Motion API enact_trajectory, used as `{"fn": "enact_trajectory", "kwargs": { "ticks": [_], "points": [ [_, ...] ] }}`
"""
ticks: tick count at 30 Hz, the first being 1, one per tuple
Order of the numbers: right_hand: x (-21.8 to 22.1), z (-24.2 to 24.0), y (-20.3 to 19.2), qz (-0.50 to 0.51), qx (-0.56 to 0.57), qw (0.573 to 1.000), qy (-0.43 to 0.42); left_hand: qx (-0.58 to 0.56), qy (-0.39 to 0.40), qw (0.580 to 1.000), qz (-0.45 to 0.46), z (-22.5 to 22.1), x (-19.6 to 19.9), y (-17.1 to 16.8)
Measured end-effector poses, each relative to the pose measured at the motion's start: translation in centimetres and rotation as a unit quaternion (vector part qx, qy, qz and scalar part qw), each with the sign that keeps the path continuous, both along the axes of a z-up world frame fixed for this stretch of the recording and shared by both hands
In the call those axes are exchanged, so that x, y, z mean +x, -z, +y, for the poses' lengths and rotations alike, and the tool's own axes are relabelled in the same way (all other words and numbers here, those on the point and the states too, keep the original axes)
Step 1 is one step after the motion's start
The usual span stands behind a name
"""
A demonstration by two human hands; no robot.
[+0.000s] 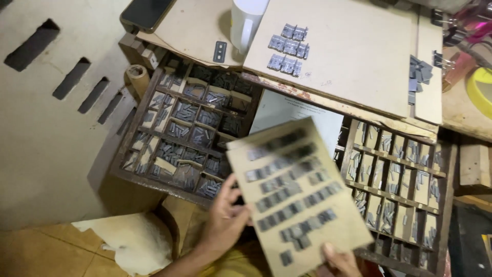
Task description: Selecting individual metal type characters from a type case and arranging them to form text for printing.
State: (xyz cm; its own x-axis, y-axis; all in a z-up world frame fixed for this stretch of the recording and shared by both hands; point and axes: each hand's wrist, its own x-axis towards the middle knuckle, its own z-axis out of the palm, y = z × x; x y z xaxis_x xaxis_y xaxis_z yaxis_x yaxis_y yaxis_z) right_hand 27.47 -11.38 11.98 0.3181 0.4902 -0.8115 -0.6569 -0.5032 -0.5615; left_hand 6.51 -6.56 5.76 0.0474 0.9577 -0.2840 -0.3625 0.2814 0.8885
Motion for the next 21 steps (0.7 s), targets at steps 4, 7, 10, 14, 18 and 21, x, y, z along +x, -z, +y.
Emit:
{"fn": "enact_trajectory", "kwargs": {
  "ticks": [4,7,10,14,18,21],
  "points": [
    [-1.4,-0.1,5.3,0.041,0.079,0.996,-0.019,-0.076,-0.026,0.994,0.074,0.6,-4.6,-3.2],
    [-2.2,0.7,8.4,0.132,0.207,0.958,-0.148,-0.146,-0.063,0.979,0.127,1.1,-7.4,-4.3],
    [-4.6,2.1,7.3,0.153,0.147,0.958,-0.194,-0.143,-0.111,0.973,0.143,1.5,-9.7,-4.2],
    [-7.0,3.6,6.5,0.178,0.052,0.964,-0.192,-0.143,-0.127,0.97,0.152,2.5,-12.6,-1.7],
    [-8.4,4.7,6.2,0.161,-0.02,0.967,-0.195,-0.089,-0.105,0.979,0.15,3.6,-15.1,1.0],
    [-8.6,5.6,4.6,0.188,-0.047,0.958,-0.212,-0.114,-0.097,0.973,0.174,4.9,-15.1,-0.1]
  ]
}}
